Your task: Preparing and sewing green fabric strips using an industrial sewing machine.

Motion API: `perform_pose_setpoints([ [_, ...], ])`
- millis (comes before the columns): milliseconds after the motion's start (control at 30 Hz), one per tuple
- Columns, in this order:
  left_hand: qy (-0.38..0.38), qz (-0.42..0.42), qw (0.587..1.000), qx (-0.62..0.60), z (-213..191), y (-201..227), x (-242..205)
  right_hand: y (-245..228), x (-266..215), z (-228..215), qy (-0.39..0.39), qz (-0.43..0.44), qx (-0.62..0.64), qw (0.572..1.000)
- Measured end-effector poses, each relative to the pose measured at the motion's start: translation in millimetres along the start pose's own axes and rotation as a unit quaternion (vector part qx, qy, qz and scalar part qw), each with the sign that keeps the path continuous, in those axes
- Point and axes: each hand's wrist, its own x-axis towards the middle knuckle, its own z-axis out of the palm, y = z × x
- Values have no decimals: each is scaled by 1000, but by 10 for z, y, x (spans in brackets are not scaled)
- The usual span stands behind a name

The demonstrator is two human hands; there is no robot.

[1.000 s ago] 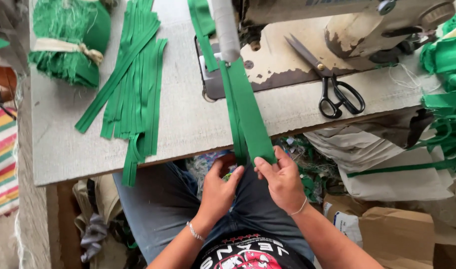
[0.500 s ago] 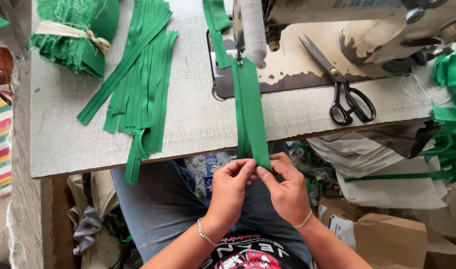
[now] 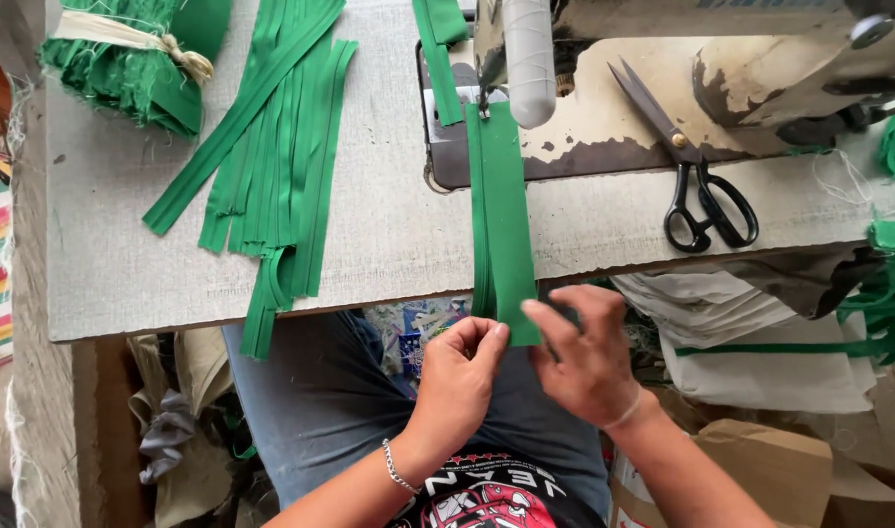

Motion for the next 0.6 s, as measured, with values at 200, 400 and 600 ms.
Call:
perform_pose_setpoints([
  [200,7,21,1000,3,27,-53,2,204,105,269,50,-201,-76,975],
  [400,-30,17,998,-60,29,-72,5,217,225,224,77,-251,-55,963],
  [600,29,112,991,70,-55,-87,-9,143,283,139,32,-265,-41,963],
])
